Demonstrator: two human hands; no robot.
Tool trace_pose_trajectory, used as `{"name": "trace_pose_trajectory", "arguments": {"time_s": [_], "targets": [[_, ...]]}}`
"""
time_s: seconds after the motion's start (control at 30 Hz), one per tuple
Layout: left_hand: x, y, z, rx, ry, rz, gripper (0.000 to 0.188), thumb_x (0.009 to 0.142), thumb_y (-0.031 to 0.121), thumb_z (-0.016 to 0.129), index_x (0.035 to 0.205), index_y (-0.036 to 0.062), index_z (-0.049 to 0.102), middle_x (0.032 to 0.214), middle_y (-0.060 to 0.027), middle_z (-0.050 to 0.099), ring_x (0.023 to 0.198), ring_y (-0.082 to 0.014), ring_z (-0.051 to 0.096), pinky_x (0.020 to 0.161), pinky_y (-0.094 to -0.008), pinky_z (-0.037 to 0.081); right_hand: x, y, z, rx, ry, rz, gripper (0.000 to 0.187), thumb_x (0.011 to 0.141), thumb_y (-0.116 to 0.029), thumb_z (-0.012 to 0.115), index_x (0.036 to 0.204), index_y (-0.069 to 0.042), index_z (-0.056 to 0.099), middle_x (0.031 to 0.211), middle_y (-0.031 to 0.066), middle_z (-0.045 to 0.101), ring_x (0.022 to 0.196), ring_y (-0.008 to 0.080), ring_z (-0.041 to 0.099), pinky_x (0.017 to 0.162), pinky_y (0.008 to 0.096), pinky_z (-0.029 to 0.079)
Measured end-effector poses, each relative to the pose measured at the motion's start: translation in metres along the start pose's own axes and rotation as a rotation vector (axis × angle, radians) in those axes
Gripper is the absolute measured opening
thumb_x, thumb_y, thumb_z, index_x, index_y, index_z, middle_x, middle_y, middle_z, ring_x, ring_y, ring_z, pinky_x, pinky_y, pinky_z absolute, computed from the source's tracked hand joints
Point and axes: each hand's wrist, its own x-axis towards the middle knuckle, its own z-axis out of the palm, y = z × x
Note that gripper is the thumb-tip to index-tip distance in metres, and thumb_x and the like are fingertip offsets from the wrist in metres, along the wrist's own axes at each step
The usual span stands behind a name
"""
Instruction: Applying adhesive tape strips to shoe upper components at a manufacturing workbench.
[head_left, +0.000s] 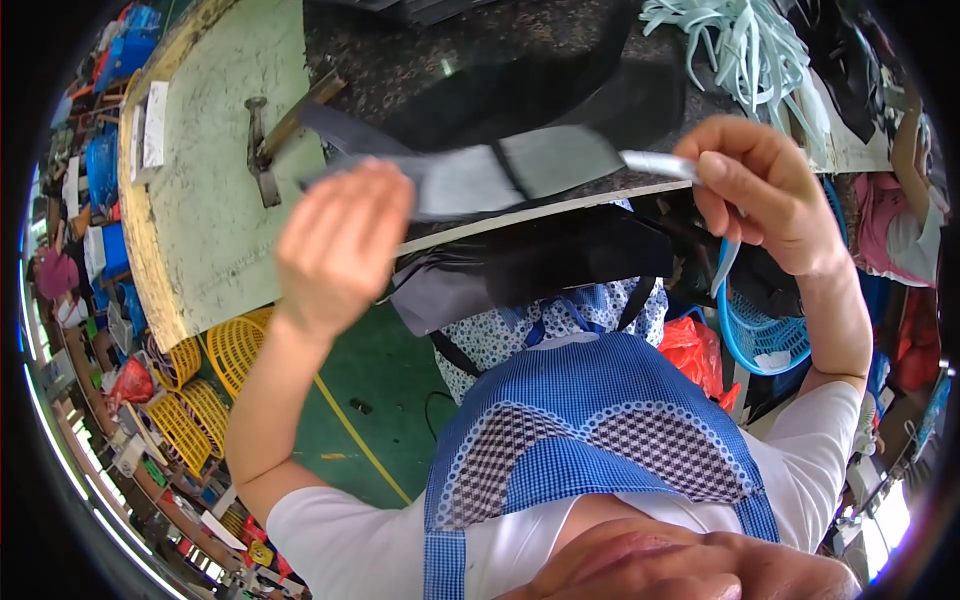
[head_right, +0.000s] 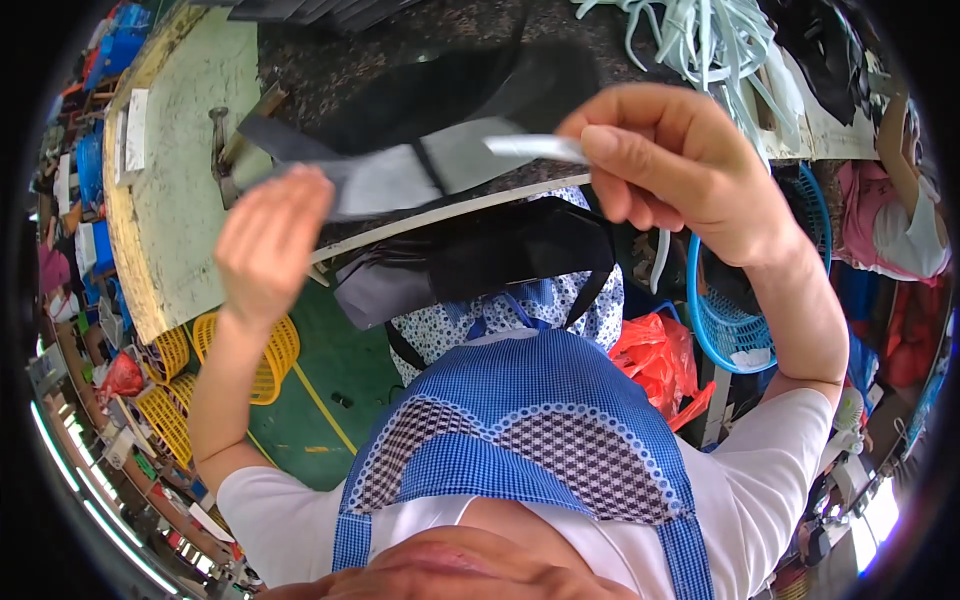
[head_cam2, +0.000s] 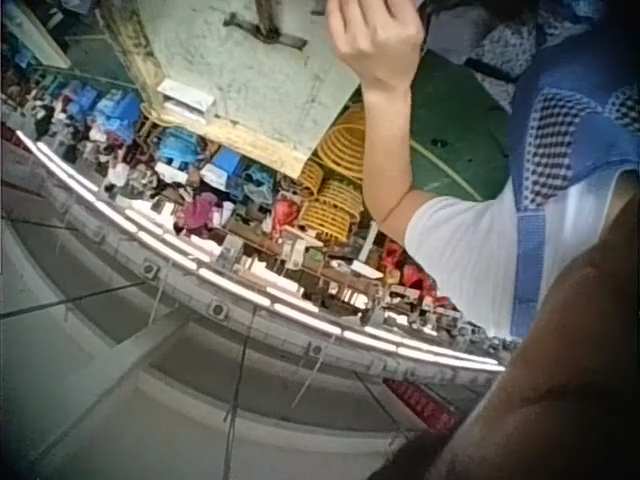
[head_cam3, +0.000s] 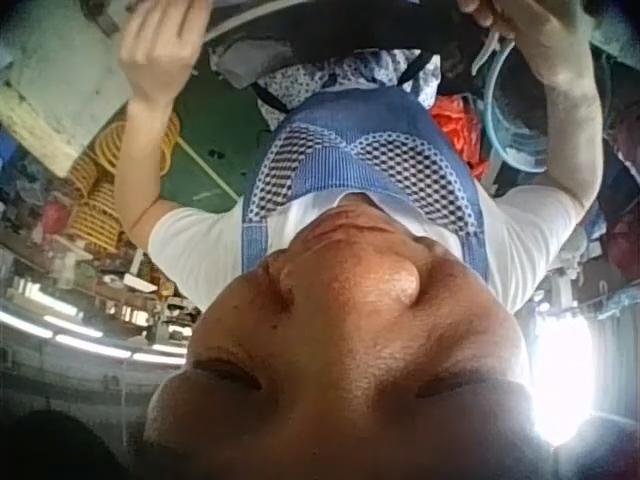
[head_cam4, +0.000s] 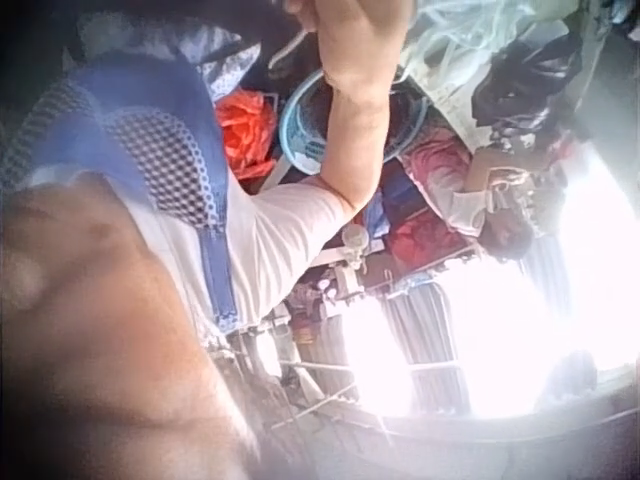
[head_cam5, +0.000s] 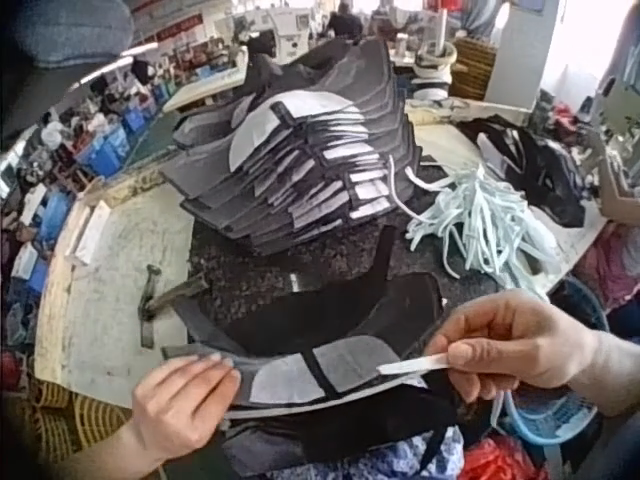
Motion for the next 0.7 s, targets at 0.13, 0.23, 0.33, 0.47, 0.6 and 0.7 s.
{"name": "trace_pose_trajectory", "arguments": {"time_s": [0.13,0.23,0.33,0.47,0.6,0.7], "targets": [[-0.065,0.057,0.029,-0.144,-0.138,-0.113,0.037,0.081,0.017,0.082,0.114,0.0004,0.077,0.119,-0.0133,0.076,0.116,-0.0289,0.072,0.100,-0.0443,0.057,0.000,-0.022,0.030,0.054,-0.048,-0.260,0.029,0.103,-0.028,0.069,0.107,0.001,0.064,0.073,0.0102,0.072,0.041,0.0038,0.049,0.037,0.0182,0.029],[-0.095,0.079,0.040,-0.218,-0.096,-0.280,0.049,0.080,0.024,0.085,0.122,0.0021,0.075,0.134,-0.0135,0.069,0.121,-0.0314,0.066,0.101,-0.0459,0.056,0.020,-0.031,0.053,-0.167,-0.147,-0.116,0.025,0.101,-0.024,0.072,0.100,0.000,0.063,0.071,0.0112,0.074,0.039,0.0036,0.048,0.036,0.0183,0.031],[-0.100,0.080,0.043,-0.274,-0.077,-0.354,0.051,0.081,0.025,0.085,0.127,0.0040,0.075,0.136,-0.0132,0.064,0.123,-0.0328,0.063,0.100,-0.0459,0.056,0.064,-0.014,0.082,-0.355,-0.257,-0.024,0.014,0.103,-0.015,0.071,0.106,-0.002,0.070,0.080,0.0026,0.073,0.058,0.0036,0.058,0.052,0.0208,0.044],[-0.096,0.077,0.045,-0.287,-0.015,-0.381,0.049,0.081,0.023,0.085,0.126,0.0061,0.076,0.130,-0.0124,0.062,0.121,-0.0320,0.063,0.098,-0.0436,0.058,0.103,0.008,0.107,-0.411,-0.331,-0.118,0.015,0.103,-0.014,0.070,0.102,0.001,0.070,0.084,0.0031,0.074,0.064,0.0065,0.063,0.057,0.0230,0.050],[-0.102,0.080,0.052,-0.300,0.063,-0.384,0.041,0.086,0.020,0.080,0.125,0.0070,0.077,0.134,-0.0116,0.062,0.123,-0.0290,0.062,0.102,-0.0437,0.059,0.111,0.016,0.108,-0.442,-0.339,-0.091,0.016,0.102,-0.015,0.071,0.099,0.001,0.071,0.081,0.0045,0.073,0.065,0.0080,0.064,0.057,0.0236,0.051],[-0.105,0.078,0.055,-0.294,0.047,-0.352,0.032,0.090,0.014,0.076,0.121,0.0081,0.077,0.134,-0.0091,0.065,0.126,-0.0272,0.061,0.100,-0.0411,0.060,0.117,0.022,0.116,-0.588,-0.267,-0.228,0.016,0.100,-0.015,0.073,0.096,0.000,0.071,0.075,0.0060,0.071,0.065,0.0089,0.066,0.057,0.0261,0.051]]}}
